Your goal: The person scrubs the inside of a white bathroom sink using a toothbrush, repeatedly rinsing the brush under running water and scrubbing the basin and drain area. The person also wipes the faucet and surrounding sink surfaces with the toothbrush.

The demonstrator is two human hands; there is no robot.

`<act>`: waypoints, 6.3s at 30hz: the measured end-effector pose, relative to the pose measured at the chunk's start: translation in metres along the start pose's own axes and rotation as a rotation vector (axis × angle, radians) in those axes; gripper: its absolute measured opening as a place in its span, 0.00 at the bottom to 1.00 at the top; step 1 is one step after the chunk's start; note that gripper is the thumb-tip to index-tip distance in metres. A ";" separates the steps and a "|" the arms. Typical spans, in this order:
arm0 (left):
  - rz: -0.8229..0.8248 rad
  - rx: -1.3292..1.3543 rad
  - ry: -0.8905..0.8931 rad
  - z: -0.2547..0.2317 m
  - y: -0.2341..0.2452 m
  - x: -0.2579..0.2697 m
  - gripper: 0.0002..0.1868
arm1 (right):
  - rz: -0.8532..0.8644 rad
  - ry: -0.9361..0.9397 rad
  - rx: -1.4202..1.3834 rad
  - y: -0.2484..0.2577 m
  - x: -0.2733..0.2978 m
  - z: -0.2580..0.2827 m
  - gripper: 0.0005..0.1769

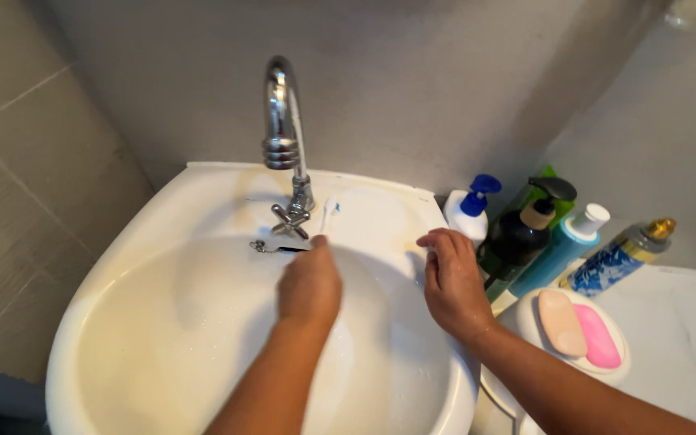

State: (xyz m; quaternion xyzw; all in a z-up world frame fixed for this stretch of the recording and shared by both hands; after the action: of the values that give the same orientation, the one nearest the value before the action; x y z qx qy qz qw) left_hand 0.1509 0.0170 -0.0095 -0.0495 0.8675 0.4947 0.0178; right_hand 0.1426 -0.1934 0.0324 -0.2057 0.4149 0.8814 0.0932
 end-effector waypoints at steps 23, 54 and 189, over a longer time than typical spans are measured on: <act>0.052 -0.038 0.019 0.003 0.019 0.028 0.19 | 0.135 -0.054 0.129 -0.008 0.000 0.007 0.09; 0.069 0.054 -0.185 -0.037 -0.010 0.028 0.20 | 0.094 0.023 0.133 -0.004 0.003 0.011 0.10; 0.093 -0.214 0.157 0.171 0.134 -0.001 0.25 | 0.046 0.004 0.171 -0.122 -0.017 0.144 0.36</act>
State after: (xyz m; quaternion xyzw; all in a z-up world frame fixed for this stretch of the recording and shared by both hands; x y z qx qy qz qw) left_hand 0.1349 0.2316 0.0184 -0.0497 0.8098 0.5793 -0.0784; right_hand 0.1575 -0.0049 0.0374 -0.1892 0.4932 0.8443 0.0894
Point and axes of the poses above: each hand's wrist, its own x-axis away from the middle knuckle, its own y-axis out of the back of the hand, z = x × y, the point moved 7 cm from there along -x, towards the middle knuckle, and after that the axes turned 8 degrees about -y, right-handed, at the moved point
